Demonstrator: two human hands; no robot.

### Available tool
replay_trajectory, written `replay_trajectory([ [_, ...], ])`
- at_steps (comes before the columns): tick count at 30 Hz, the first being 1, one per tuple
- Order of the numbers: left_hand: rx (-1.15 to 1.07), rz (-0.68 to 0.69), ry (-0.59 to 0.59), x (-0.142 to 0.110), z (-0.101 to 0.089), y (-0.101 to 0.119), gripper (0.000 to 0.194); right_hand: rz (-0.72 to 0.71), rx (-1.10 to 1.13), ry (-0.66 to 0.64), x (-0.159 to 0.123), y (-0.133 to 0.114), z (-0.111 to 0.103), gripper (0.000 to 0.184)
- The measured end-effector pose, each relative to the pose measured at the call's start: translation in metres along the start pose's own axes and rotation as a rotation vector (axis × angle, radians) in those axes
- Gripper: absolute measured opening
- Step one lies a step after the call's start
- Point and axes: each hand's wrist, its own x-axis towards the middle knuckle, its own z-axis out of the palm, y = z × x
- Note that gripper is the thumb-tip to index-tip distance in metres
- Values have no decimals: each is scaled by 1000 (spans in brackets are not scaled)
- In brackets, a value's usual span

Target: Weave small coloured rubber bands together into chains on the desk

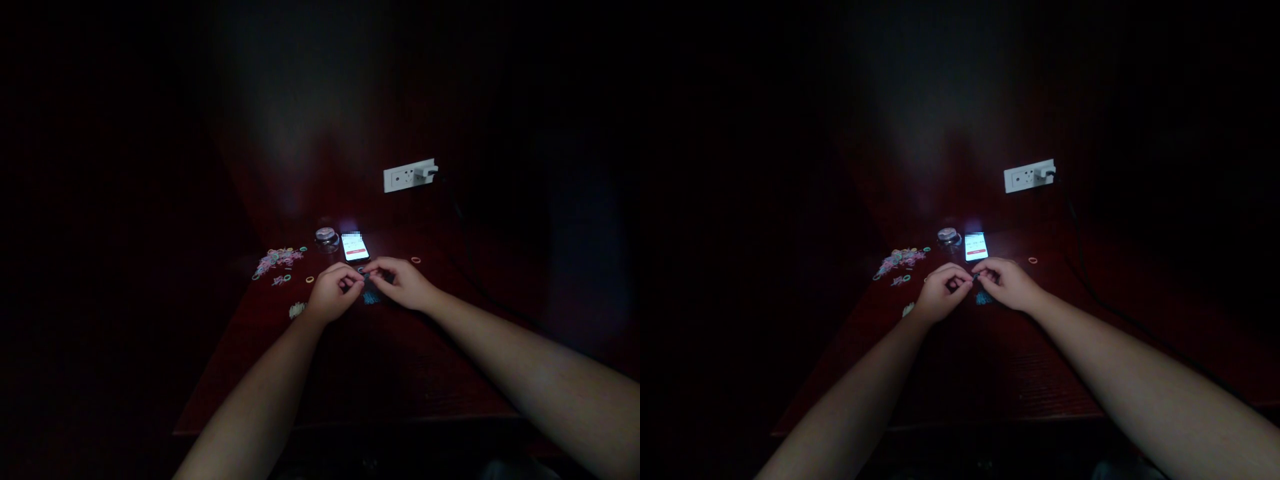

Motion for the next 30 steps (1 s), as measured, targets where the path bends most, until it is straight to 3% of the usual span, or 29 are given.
replay_trajectory([
  [22, -3, -17, -8, 0, 0, 3, 17, 24, 29, -10, 0, 2, 0, 11],
  [30, 25, -32, 25, 0, 2, -4, 8, 16, 23, -6, 0, 0, 0, 10],
])
